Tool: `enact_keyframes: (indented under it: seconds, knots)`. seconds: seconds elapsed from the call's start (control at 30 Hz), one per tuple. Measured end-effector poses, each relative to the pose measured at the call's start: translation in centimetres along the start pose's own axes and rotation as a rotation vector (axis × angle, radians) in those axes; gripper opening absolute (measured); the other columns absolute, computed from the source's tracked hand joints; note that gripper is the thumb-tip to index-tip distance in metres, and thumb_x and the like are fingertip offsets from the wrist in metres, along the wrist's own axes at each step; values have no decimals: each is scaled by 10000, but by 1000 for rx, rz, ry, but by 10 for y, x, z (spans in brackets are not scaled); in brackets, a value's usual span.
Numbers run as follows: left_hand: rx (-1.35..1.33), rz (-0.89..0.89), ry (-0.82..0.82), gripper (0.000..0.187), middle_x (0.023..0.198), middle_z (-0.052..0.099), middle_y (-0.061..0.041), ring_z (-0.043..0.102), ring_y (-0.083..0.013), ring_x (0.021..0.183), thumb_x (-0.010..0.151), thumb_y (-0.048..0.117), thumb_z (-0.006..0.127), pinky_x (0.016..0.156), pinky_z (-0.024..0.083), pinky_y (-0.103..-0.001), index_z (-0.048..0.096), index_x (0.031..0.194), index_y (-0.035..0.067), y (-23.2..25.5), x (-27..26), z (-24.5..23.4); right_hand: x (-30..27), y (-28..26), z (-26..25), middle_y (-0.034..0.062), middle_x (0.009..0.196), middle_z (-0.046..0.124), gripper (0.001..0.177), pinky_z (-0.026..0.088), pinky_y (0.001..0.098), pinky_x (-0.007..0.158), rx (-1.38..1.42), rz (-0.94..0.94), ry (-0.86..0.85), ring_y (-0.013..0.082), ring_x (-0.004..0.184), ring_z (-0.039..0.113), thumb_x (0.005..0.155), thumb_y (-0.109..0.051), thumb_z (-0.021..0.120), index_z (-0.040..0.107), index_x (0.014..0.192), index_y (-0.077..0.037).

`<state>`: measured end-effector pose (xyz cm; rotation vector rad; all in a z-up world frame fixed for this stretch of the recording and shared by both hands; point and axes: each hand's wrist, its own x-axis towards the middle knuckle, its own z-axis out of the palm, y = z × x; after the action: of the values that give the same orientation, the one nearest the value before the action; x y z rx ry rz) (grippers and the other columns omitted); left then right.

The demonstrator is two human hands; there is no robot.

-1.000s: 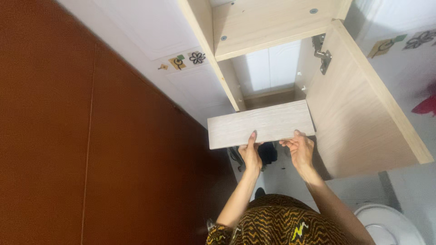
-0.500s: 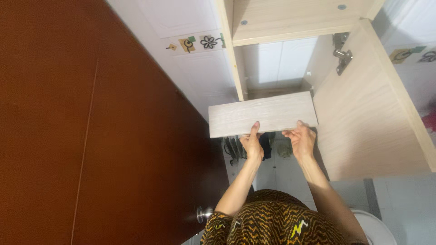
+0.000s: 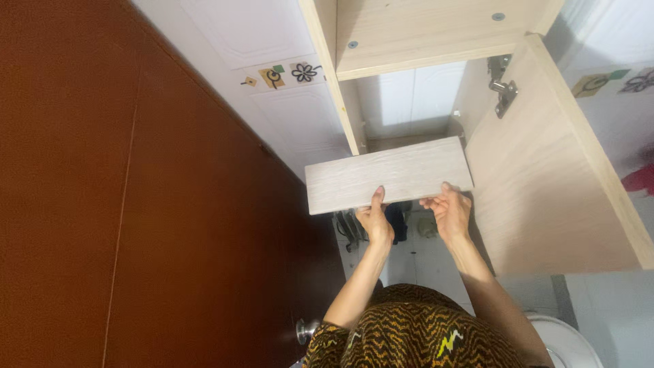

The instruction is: The person assembles a wall-mounted cabinet by threading a white string through the top frame, then retrieves a wooden panel from a blue basin and inserts it into the cabinet as a shelf. The person handles the panel and string by hand without visible tools.

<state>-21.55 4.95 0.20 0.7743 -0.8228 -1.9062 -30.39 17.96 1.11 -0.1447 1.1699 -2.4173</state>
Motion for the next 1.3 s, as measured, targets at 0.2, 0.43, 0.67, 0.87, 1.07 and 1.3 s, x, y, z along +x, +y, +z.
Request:
enact_keyframes:
  seconds: [0.2, 0.43, 0.67, 0.87, 1.07, 1.3]
  knots:
    - [12, -17, -73, 219, 968, 736, -106, 676, -176, 864, 895, 156, 773, 783, 559, -331, 728, 1009, -25, 0, 0, -8, -14, 0, -1, 210, 904, 685, 231, 547, 401, 720, -4, -3, 28, 280, 785, 686, 1052, -147, 518, 609, 1016, 63]
    - [57, -30, -44, 248, 962, 725, -120, 669, -184, 856, 877, 177, 787, 779, 546, -350, 723, 1008, -24, 8, -1, -7, -18, 2, 0, 223, 904, 686, 259, 540, 393, 721, -31, 10, 46, 285, 784, 683, 1058, -152, 511, 607, 1031, 87]
    - [58, -47, -41, 244, 974, 726, -105, 666, -188, 892, 869, 184, 779, 805, 543, -368, 724, 1013, -5, 9, -3, -6, -19, 2, -2, 216, 912, 689, 274, 540, 389, 718, -27, 5, 20, 273, 785, 680, 1062, -161, 521, 612, 1032, 96]
    - [79, -46, -30, 225, 967, 730, -127, 671, -204, 900, 882, 165, 792, 826, 552, -381, 723, 996, -16, 5, 0, -9, -16, 3, -9, 223, 899, 704, 338, 564, 392, 710, -90, 1, -33, 270, 779, 702, 1068, -218, 500, 623, 1043, 96]
    - [85, -63, -18, 235, 967, 736, -123, 658, -201, 864, 874, 173, 795, 772, 523, -385, 736, 999, -18, 6, 1, -7, -43, -25, 6, 165, 804, 805, 604, 608, 419, 589, -865, 264, -265, 225, 576, 694, 1103, -404, 392, 790, 960, 27]
    - [39, 0, -112, 258, 1021, 758, -139, 694, -183, 914, 913, 157, 777, 838, 560, -340, 738, 1065, -48, -1, 1, -13, -36, -51, 98, 152, 1093, 664, 368, 601, 382, 731, -1235, -314, -474, 241, 823, 703, 934, -116, 614, 666, 1297, -83]
